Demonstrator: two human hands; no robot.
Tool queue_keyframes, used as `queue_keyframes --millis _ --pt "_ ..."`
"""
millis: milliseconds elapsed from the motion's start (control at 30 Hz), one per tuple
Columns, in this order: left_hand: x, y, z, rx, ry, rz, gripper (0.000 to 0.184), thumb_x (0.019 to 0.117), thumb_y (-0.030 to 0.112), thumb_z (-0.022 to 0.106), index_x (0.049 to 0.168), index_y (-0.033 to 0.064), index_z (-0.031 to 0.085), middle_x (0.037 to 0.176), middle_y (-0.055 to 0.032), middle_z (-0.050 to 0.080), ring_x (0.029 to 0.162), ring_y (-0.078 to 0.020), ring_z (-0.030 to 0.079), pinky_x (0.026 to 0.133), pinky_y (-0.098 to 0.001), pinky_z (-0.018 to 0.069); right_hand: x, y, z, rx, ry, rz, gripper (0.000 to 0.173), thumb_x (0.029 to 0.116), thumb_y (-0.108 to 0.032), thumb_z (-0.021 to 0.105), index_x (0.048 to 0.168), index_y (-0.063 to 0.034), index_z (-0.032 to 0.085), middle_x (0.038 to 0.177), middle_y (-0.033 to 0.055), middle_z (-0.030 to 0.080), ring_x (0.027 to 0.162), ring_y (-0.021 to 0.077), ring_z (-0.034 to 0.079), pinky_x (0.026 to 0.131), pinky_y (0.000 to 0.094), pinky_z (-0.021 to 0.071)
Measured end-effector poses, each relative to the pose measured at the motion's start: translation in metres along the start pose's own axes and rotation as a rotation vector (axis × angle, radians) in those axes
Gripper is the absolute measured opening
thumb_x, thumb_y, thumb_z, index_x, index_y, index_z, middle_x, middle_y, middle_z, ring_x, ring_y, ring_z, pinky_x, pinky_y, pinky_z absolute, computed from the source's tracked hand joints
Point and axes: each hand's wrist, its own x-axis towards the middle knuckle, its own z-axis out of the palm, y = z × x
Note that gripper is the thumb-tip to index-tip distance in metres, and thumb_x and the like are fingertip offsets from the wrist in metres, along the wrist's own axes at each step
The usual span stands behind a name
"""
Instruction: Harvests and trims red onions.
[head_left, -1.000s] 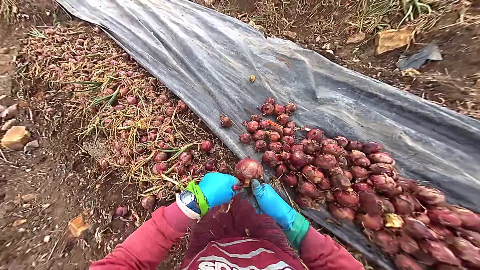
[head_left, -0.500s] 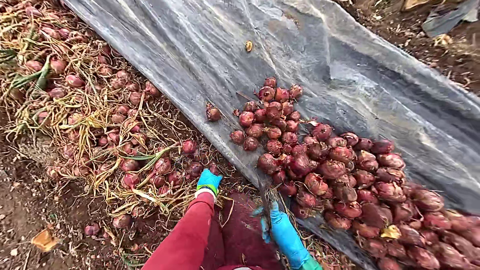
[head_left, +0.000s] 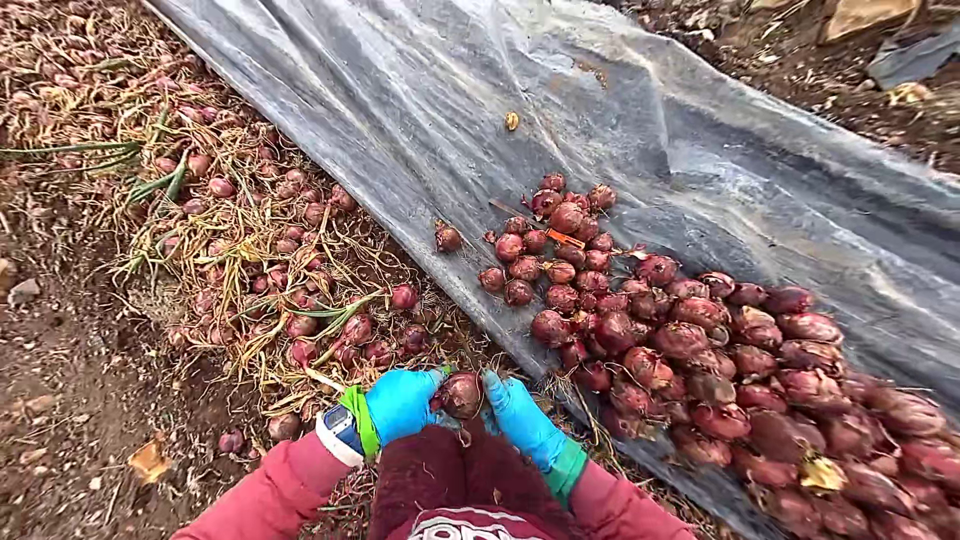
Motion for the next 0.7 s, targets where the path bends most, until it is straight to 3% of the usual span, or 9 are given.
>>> queue_keyframes --millis 100,200,267,300,367,433,500,600,700 --pt "-0.034 -0.018 0.013 -0.028 0.052 0.034 0.039 0.0949 0.050 0.071 0.114 0.0164 0.075 0.106 -0.0061 0.075 0.102 -0.0245 0.071 0.094 -0.0536 0.0550 -0.035 0.000 0.005 0.019 -0.070 0.071 0.082 0.0981 -0.077 0.025 0.079 -0.0089 0.065 0.058 0.0046 0.057 0.047 0.0181 0.057 0.048 0.0369 0.0524" --pt "-0.060 -0.025 0.031 -0.273 0.359 -0.070 0.034 0.0934 0.048 0.075 0.108 0.0171 0.078 0.097 -0.0026 0.076 0.094 -0.0179 0.072 0.090 -0.0484 0.0583 -0.069 0.011 0.011 0.234 -0.028 -0.013 0.088 0.0965 -0.080 0.019 0.090 -0.0072 0.068 0.055 0.0049 0.055 0.042 0.0178 0.055 0.042 0.0354 0.0525" --pt "-0.072 -0.008 0.048 -0.401 0.484 -0.098 0.033 0.0921 0.046 0.077 0.107 0.0174 0.077 0.091 -0.0021 0.076 0.084 -0.0162 0.073 0.083 -0.0472 0.0620 -0.082 0.021 0.016 0.113 -0.059 0.021 0.088 0.0984 -0.077 0.016 0.094 -0.0066 0.069 0.058 0.0066 0.057 0.046 0.0193 0.057 0.045 0.0368 0.0532" --pt "-0.078 0.008 0.054 -0.329 0.425 -0.085 0.034 0.0936 0.048 0.074 0.107 0.0166 0.076 0.092 -0.0030 0.076 0.087 -0.0177 0.074 0.085 -0.0487 0.0614 -0.087 0.024 0.019 -0.013 -0.144 0.046 0.087 0.0980 -0.078 0.016 0.097 -0.0084 0.069 0.062 0.0059 0.060 0.049 0.0190 0.059 0.048 0.0374 0.0539" --pt "-0.083 0.045 0.064 -0.115 0.159 0.005 0.037 0.0992 0.048 0.063 0.107 0.0143 0.075 0.099 -0.0081 0.075 0.097 -0.0261 0.072 0.090 -0.0562 0.0563 -0.093 0.018 0.026 -0.185 -0.250 0.054 0.087 0.0943 -0.083 0.019 0.092 -0.0116 0.068 0.065 0.0036 0.062 0.053 0.0176 0.061 0.051 0.0377 0.0550" --pt "-0.078 0.059 0.071 -0.062 0.090 0.054 0.037 0.1026 0.048 0.058 0.111 0.0151 0.075 0.106 -0.0099 0.074 0.103 -0.0298 0.071 0.092 -0.0596 0.0542 -0.095 0.006 0.026 -0.192 -0.173 0.017 0.086 0.0963 -0.080 0.018 0.084 -0.0109 0.066 0.063 0.0042 0.062 0.053 0.0182 0.062 0.051 0.0381 0.0549" --pt "-0.057 0.036 0.062 -0.197 0.296 -0.126 0.033 0.1019 0.045 0.061 0.111 0.0177 0.077 0.106 -0.0080 0.076 0.104 -0.0284 0.072 0.093 -0.0588 0.0554 -0.087 0.000 0.014 -0.036 0.041 -0.070 0.088 0.0981 -0.078 0.015 0.088 -0.0085 0.069 0.059 0.0054 0.059 0.047 0.0188 0.058 0.047 0.0377 0.0537" --pt "0.028 -0.049 0.059 -0.548 0.578 -0.527 0.042 0.1033 0.050 0.056 0.115 0.0144 0.075 0.100 -0.0104 0.077 0.098 -0.0312 0.074 0.091 -0.0608 0.0562 -0.067 0.006 -0.014 0.135 0.304 -0.082 0.091 0.1010 -0.071 0.005 0.097 -0.0060 0.068 0.056 0.0081 0.057 0.043 0.0219 0.056 0.043 0.0418 0.0542" --pt "0.126 -0.101 0.088 -0.732 0.524 -0.789 0.057 0.1036 0.054 0.051 0.123 0.0043 0.069 0.115 -0.0201 0.073 0.111 -0.0372 0.070 0.098 -0.0623 0.0542 -0.058 0.027 -0.027 0.145 0.248 0.039 0.094 0.0984 -0.076 0.008 0.102 -0.0061 0.071 0.058 0.0092 0.059 0.044 0.0222 0.058 0.043 0.0401 0.0550"
